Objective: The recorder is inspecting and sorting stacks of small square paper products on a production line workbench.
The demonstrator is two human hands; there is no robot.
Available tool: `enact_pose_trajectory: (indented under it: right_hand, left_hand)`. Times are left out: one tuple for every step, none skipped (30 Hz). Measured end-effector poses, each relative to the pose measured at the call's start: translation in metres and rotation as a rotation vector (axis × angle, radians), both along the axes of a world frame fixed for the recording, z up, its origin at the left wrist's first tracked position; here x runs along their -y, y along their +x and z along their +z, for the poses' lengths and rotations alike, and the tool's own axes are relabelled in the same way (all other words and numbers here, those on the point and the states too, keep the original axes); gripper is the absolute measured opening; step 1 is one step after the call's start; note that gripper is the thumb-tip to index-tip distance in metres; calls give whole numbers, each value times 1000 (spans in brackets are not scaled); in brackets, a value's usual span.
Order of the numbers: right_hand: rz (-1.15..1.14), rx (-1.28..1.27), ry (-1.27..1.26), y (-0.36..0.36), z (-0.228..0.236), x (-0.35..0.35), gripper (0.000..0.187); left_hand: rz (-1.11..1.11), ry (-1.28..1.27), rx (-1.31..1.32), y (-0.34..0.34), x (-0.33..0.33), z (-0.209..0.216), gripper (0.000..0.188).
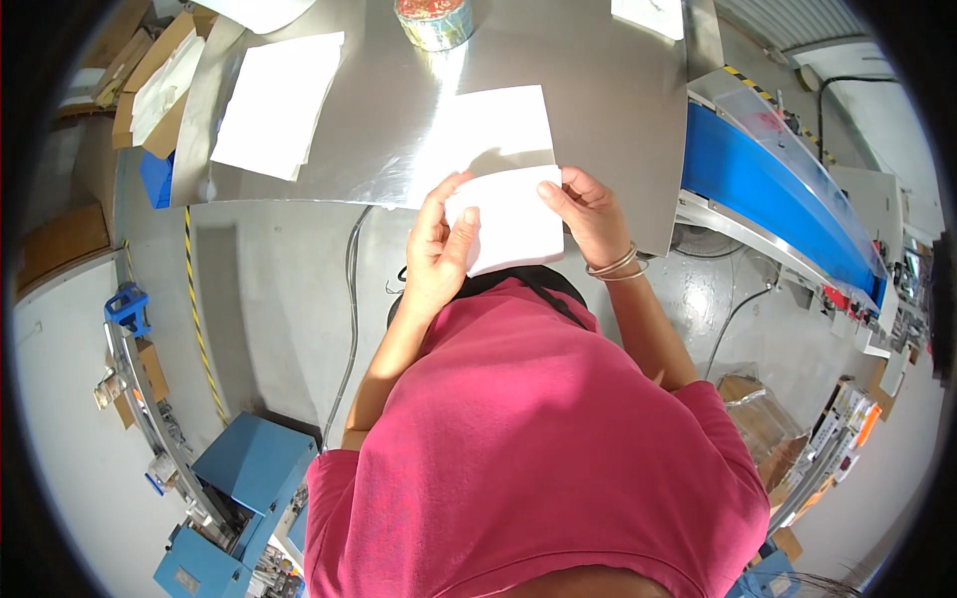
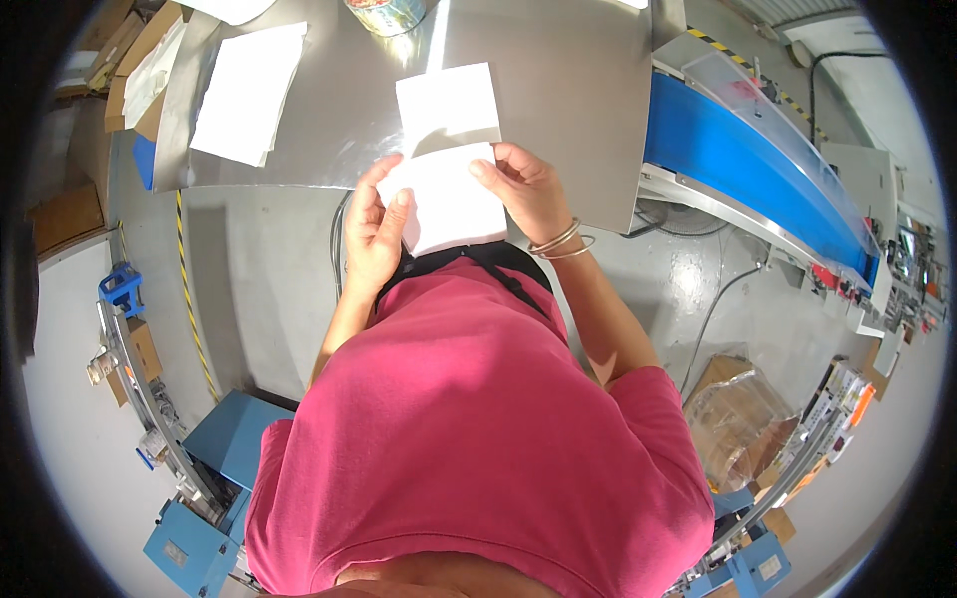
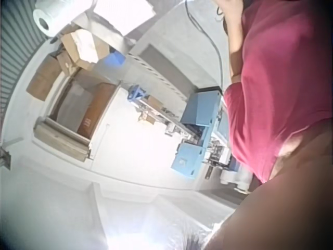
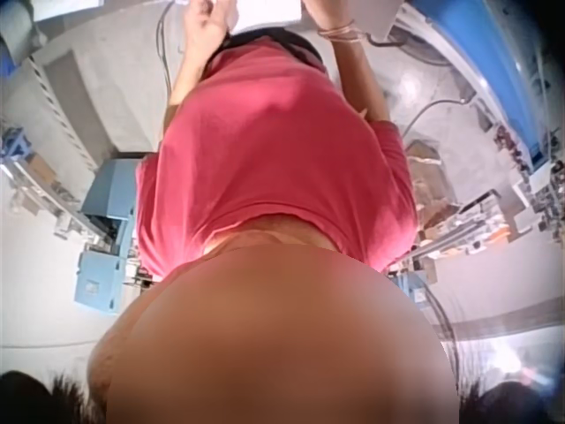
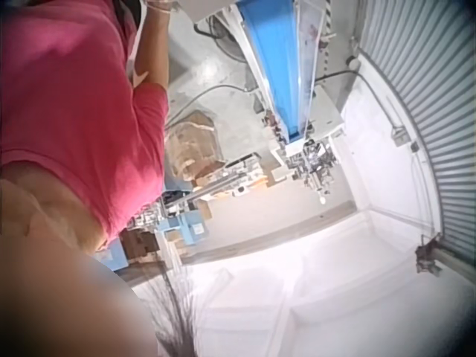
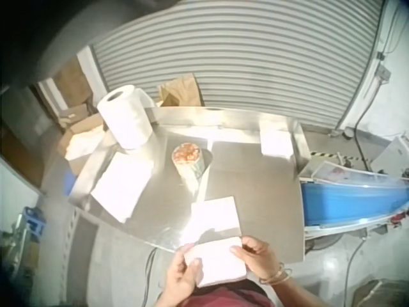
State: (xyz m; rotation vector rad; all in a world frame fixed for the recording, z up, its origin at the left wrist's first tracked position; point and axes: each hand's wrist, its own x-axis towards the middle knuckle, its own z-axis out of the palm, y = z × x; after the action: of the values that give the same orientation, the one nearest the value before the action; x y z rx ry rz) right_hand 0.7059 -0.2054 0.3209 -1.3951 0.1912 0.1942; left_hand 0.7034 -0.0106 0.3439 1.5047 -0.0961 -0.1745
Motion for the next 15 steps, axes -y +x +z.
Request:
enact_pose_trajectory:
  right_hand:
    - [-27, 3, -21, -1, -4, 0, 16]
    - [-52, 6, -41, -1, -6, 0, 15]
    - [-50, 5, -41, -1, -4, -1, 15]
    - [-68, -12, -37, -1, -2, -3, 16]
    - [-87, -29, -33, -1, -1, -3, 16]
    - [-86, -31, -32, -1, -1, -3, 16]
    - [-113, -31, -2, -2, -2, -3, 16]
    - [-139, -31, 29, -3, -4, -2, 16]
    - [-137, -33, 29, -3, -6, -2, 16]
    - [-153, -19, 51, -4, -8, -1, 16]
    - [-170, -4, 73, -4, -10, 1, 16]
    - [-168, -5, 73, -5, -10, 2, 16]
    - [-180, -23, 53, -5, -10, 3, 17]
    - [-191, -40, 35, -5, -9, 3, 18]
    - [-189, -40, 35, -6, -6, 3, 18]
  left_hand:
    - [52, -67, -34, 1, 5, 7, 31]
    - [105, -134, -67, 1, 8, 10, 34]
    - [107, -134, -68, 2, 7, 8, 34]
    - [94, -171, -152, 2, 5, 4, 34]
    - [81, -207, -236, 3, 4, 0, 35]
    - [82, -206, -237, 2, 4, -2, 35]
    - [54, -217, -254, 1, 3, -5, 36]
    - [28, -229, -270, 1, 3, -7, 36]
    - [31, -228, -272, 0, 2, -8, 36]
    - [-22, -241, -338, 0, 1, -10, 33]
    - [-76, -253, -403, 0, 0, -12, 30]
    - [-73, -254, -404, -2, 1, -13, 30]
    - [-99, -229, -356, -3, 2, -15, 29]
    - [-123, -203, -306, -4, 3, -17, 27]
    - [-147, -130, -262, -5, 5, -19, 26]
